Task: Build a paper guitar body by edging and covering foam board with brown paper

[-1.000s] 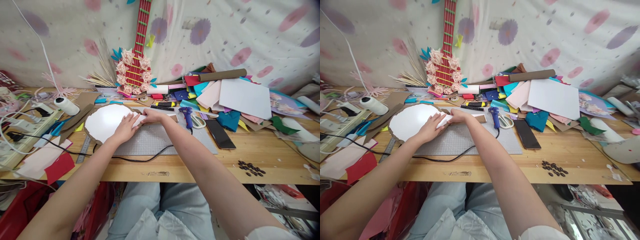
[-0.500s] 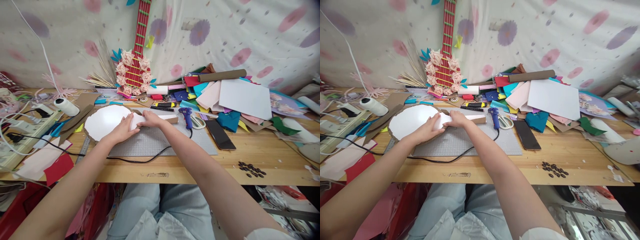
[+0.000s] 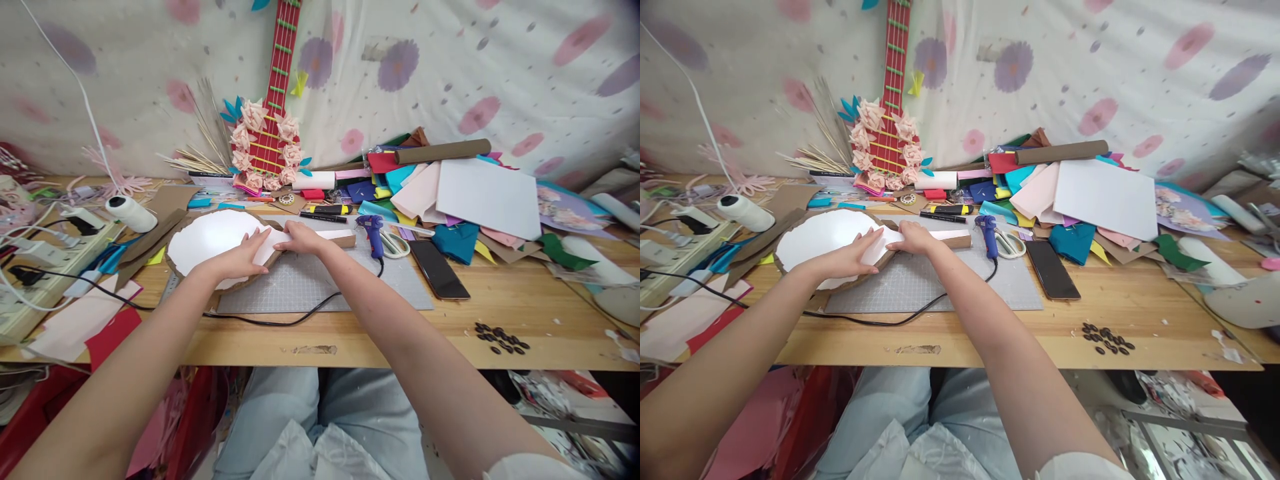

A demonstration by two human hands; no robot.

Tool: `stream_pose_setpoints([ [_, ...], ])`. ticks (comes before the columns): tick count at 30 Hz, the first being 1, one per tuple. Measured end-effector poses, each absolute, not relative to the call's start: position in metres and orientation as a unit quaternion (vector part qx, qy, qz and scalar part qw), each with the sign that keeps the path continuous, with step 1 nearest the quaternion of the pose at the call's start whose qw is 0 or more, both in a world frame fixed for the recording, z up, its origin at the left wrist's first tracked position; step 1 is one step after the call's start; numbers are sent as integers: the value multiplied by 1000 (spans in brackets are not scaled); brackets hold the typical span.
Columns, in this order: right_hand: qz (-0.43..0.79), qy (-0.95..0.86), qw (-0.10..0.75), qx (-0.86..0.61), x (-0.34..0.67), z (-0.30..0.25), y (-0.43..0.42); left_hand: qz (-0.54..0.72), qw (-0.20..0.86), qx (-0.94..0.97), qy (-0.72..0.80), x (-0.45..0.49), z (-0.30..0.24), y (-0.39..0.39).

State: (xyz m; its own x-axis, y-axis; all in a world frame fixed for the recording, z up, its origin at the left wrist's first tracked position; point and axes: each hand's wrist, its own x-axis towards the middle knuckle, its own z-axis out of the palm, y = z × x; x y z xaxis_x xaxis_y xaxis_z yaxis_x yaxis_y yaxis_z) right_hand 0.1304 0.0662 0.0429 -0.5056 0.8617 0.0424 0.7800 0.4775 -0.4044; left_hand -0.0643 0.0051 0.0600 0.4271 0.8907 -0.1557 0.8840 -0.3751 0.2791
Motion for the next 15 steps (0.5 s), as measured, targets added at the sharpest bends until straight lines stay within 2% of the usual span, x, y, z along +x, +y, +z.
stream_pose_setpoints([
  [5, 173, -849, 115, -486, 130, 43, 67, 2, 177, 821, 543, -61, 67, 5],
  [11, 175, -848, 116, -486, 130, 43, 67, 84, 159, 810, 558, -52, 58, 0],
  [15, 172, -852, 119, -480, 131, 45, 64, 87, 155, 808, 562, -51, 55, -2],
])
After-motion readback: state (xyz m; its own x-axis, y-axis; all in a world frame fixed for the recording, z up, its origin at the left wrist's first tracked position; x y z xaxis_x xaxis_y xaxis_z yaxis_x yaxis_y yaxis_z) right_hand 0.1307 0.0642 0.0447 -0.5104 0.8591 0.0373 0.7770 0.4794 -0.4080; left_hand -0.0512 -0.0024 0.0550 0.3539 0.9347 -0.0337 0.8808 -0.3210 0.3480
